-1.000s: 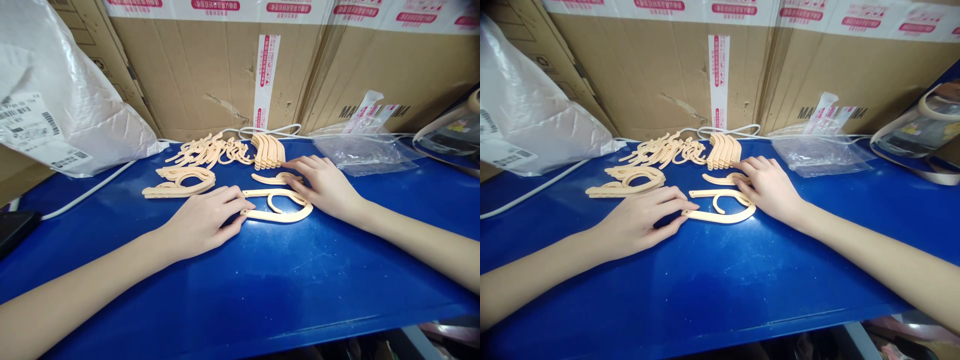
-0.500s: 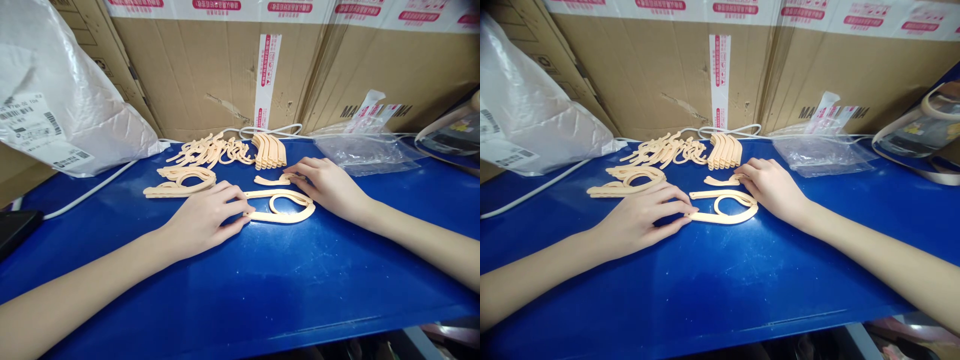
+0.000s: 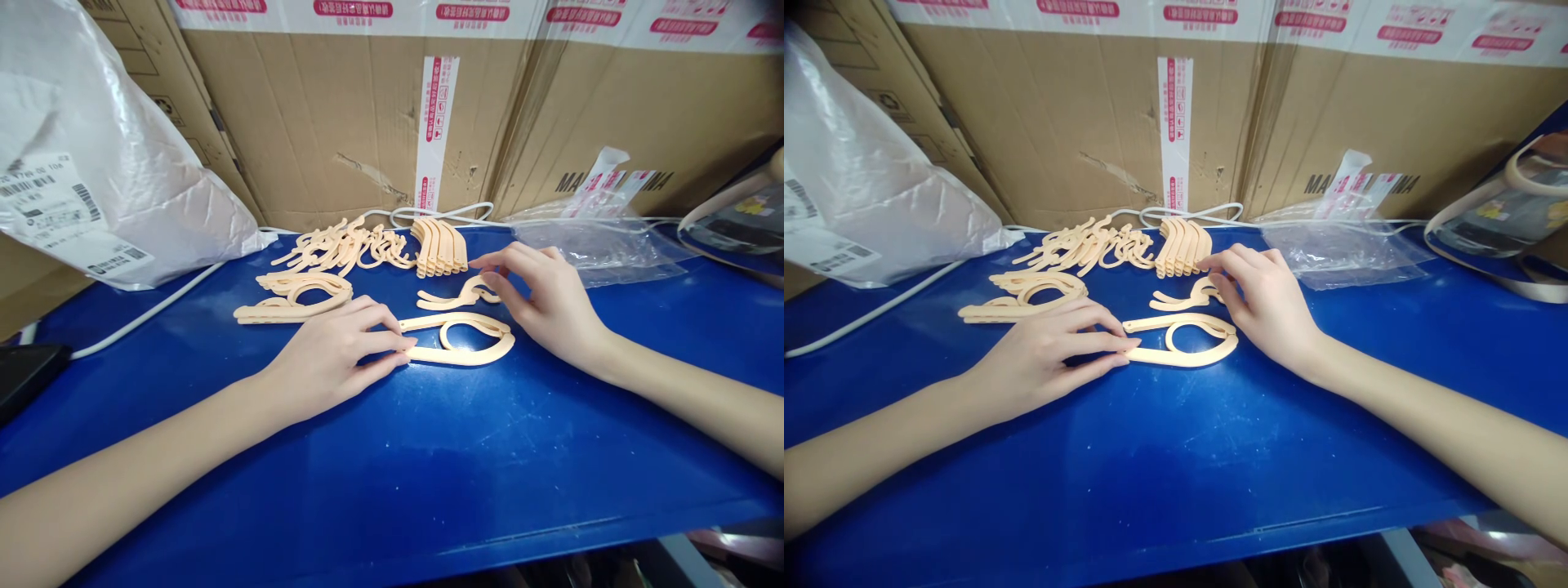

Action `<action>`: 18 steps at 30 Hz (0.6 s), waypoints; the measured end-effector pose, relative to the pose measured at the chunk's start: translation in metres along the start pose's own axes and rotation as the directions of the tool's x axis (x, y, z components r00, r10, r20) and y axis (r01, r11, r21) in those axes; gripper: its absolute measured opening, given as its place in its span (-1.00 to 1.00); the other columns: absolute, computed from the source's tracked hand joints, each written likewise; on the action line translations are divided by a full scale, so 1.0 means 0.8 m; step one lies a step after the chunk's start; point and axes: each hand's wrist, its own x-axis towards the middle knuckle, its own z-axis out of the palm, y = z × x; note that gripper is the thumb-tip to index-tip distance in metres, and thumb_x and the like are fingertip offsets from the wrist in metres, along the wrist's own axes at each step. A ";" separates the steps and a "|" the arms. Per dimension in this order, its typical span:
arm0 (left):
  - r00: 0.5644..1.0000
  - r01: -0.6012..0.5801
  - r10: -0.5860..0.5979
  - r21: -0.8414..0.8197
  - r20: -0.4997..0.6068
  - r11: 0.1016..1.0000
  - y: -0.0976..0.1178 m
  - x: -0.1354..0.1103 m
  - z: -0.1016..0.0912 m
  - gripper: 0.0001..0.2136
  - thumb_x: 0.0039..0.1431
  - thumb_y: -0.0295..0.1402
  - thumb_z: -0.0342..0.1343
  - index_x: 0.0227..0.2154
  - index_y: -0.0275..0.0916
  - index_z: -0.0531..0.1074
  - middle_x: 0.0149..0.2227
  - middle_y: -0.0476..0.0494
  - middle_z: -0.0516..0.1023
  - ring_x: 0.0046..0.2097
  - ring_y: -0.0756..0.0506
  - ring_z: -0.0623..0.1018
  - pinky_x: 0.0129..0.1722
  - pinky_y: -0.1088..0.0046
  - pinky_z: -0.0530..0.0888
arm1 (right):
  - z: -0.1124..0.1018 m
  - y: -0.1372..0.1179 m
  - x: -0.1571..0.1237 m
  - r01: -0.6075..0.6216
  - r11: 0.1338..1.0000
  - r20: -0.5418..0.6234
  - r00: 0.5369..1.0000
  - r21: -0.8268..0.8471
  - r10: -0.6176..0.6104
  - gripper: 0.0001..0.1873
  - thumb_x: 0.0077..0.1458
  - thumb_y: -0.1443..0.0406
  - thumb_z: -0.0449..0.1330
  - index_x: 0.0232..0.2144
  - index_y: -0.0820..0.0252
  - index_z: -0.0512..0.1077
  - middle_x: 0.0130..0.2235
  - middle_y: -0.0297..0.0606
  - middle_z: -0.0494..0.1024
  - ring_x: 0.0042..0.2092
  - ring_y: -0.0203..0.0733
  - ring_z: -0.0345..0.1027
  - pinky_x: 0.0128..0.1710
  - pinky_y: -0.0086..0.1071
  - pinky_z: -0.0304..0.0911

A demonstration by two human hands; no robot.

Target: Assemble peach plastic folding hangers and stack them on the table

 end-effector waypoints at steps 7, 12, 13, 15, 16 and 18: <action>1.000 0.003 -0.003 0.027 0.001 1.000 0.003 0.000 0.000 -0.85 0.31 -0.33 0.05 -0.18 -0.19 0.50 -0.17 -0.05 0.51 -0.15 -0.06 0.46 -0.16 0.40 0.38 | -0.010 -0.023 -0.008 0.154 0.985 -0.240 0.962 0.079 -0.131 -0.81 0.22 0.44 0.08 -0.17 0.13 0.41 -0.26 -0.24 0.54 -0.23 -0.16 0.41 -0.25 -0.24 0.13; 0.999 0.031 -0.030 0.028 -0.030 0.999 0.008 0.000 -0.004 -0.79 0.34 -0.28 -0.02 -0.12 -0.28 0.41 -0.11 -0.17 0.45 -0.11 -0.12 0.45 -0.11 0.31 0.38 | -0.018 -0.048 -0.022 0.360 0.933 -0.277 0.898 0.016 -0.342 -0.75 0.17 0.54 0.08 -0.26 0.12 0.43 -0.26 -0.23 0.51 -0.27 -0.21 0.39 -0.26 -0.22 0.16; 0.999 0.038 -0.038 0.009 -0.040 0.999 0.008 0.000 -0.005 -0.79 0.35 -0.29 -0.04 -0.14 -0.29 0.40 -0.10 -0.18 0.45 -0.10 -0.13 0.45 -0.10 0.30 0.38 | -0.018 -0.053 -0.024 0.378 0.926 -0.280 0.889 0.007 -0.361 -0.76 0.19 0.51 0.07 -0.31 0.10 0.45 -0.30 -0.26 0.50 -0.30 -0.22 0.36 -0.27 -0.23 0.17; 0.997 0.044 -0.046 -0.034 -0.061 0.998 0.009 -0.001 -0.007 -0.82 0.35 -0.31 -0.06 -0.21 -0.29 0.39 -0.11 -0.19 0.44 -0.09 -0.13 0.45 -0.10 0.30 0.38 | -0.018 -0.061 -0.029 0.379 0.925 -0.285 0.890 0.033 -0.355 -0.78 0.25 0.41 0.07 -0.36 0.09 0.46 -0.35 -0.27 0.49 -0.32 -0.21 0.31 -0.32 -0.25 0.18; 0.996 0.044 -0.048 -0.052 -0.073 0.998 0.009 -0.001 -0.007 -0.83 0.34 -0.31 -0.06 -0.25 -0.28 0.38 -0.12 -0.18 0.44 -0.10 -0.12 0.45 -0.10 0.31 0.38 | -0.017 -0.063 -0.030 0.361 0.929 -0.272 0.905 0.077 -0.329 -0.79 0.27 0.36 0.07 -0.37 0.10 0.47 -0.37 -0.27 0.49 -0.33 -0.21 0.30 -0.32 -0.27 0.20; 0.994 0.036 -0.043 -0.069 -0.103 0.997 0.008 -0.002 -0.007 -0.84 0.34 -0.33 -0.05 -0.30 -0.26 0.38 -0.16 -0.16 0.44 -0.12 -0.10 0.45 -0.11 0.33 0.38 | -0.016 -0.064 -0.031 0.308 0.937 -0.221 0.937 0.165 -0.269 -0.79 0.28 0.32 0.07 -0.35 0.13 0.48 -0.38 -0.27 0.49 -0.32 -0.22 0.32 -0.31 -0.29 0.26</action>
